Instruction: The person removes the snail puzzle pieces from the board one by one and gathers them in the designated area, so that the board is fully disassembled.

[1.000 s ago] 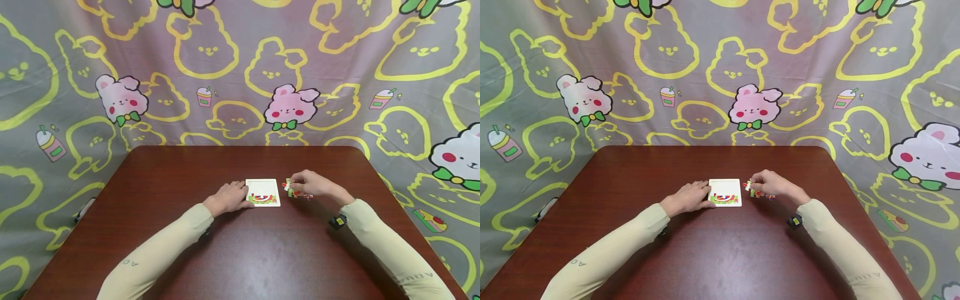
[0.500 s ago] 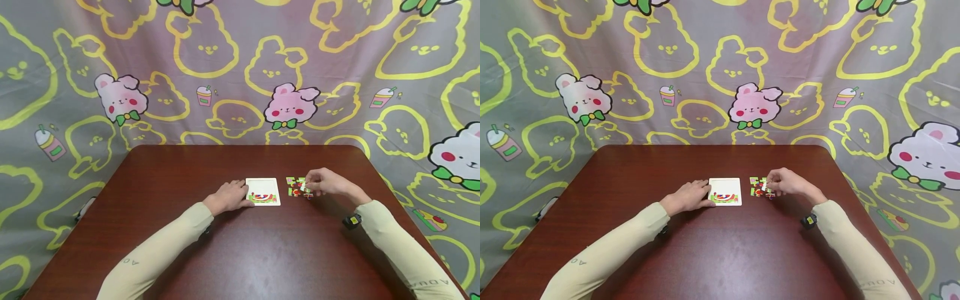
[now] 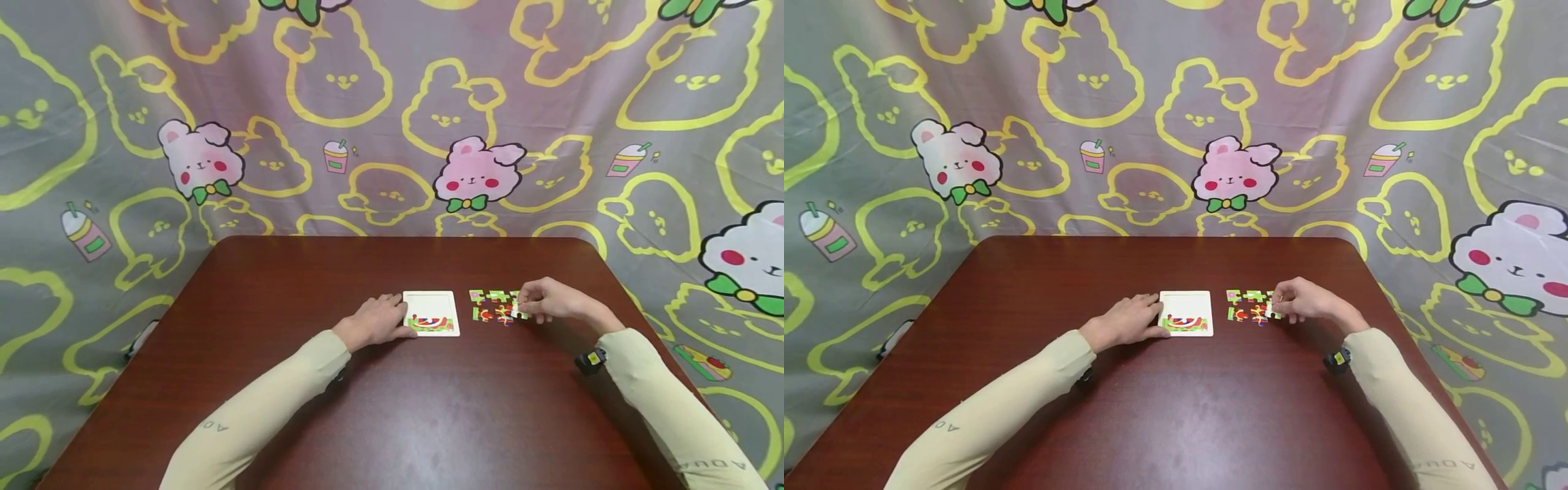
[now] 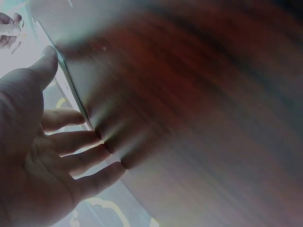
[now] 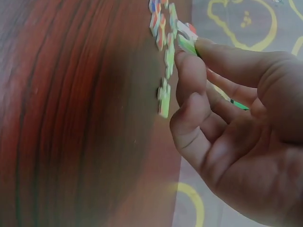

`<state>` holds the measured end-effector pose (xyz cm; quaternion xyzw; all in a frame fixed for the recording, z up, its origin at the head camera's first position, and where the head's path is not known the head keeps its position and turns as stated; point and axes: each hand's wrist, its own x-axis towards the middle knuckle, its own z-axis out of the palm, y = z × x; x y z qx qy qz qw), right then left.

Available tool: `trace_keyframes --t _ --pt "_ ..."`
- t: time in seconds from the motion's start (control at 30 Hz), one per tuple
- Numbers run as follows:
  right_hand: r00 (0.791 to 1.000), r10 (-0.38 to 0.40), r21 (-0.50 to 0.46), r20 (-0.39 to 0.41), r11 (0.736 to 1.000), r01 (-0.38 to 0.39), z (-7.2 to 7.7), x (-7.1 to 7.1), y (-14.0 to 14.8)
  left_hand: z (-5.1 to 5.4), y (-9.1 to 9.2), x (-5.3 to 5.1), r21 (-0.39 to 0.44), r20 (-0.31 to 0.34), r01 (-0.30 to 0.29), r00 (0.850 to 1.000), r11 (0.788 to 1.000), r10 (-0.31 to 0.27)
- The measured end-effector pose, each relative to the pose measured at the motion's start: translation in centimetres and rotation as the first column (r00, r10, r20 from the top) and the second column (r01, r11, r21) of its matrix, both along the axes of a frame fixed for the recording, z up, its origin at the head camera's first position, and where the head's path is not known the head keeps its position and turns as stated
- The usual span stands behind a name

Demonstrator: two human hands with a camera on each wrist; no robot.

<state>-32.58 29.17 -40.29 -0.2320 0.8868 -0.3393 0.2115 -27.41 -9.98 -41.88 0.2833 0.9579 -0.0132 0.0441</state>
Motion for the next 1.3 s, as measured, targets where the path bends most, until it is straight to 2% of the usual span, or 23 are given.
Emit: trace_keyframes --t 0.23,0.53,0.77,0.9,1.0,1.13,1.3 --pt "0.999 0.011 0.026 0.047 1.000 -0.012 -0.6 0.3 0.9 0.0 0.1 0.0 -0.006 -0.011 0.011 1.000 1.000 -0.011" --pt "0.997 -0.049 0.071 0.053 0.996 0.046 -0.8 -0.1 1.5 0.0 0.0 -0.1 0.015 -0.019 0.013 1.000 1.000 -0.013" --pt "0.995 -0.084 0.091 0.046 0.993 0.080 -0.2 -0.3 1.1 0.1 -0.1 0.0 0.021 -0.035 0.020 0.999 1.000 -0.019" --pt "0.993 -0.108 0.143 0.043 0.985 0.101 0.2 -0.3 0.7 0.1 -0.1 0.0 0.023 -0.030 0.012 0.999 1.000 -0.012" --pt "0.991 -0.132 0.200 0.007 0.971 0.127 0.3 -0.2 0.3 0.1 -0.1 0.0 0.024 -0.031 0.014 0.999 1.000 -0.013" --pt "0.985 -0.154 0.268 -0.080 0.948 0.170 0.4 0.2 -0.4 0.1 -0.2 0.0 0.022 -0.036 0.011 0.999 1.000 -0.010" --pt "0.975 -0.141 0.264 -0.172 0.947 0.184 0.6 1.1 -1.4 0.0 -0.1 0.2 0.025 -0.019 0.013 1.000 1.000 -0.013"
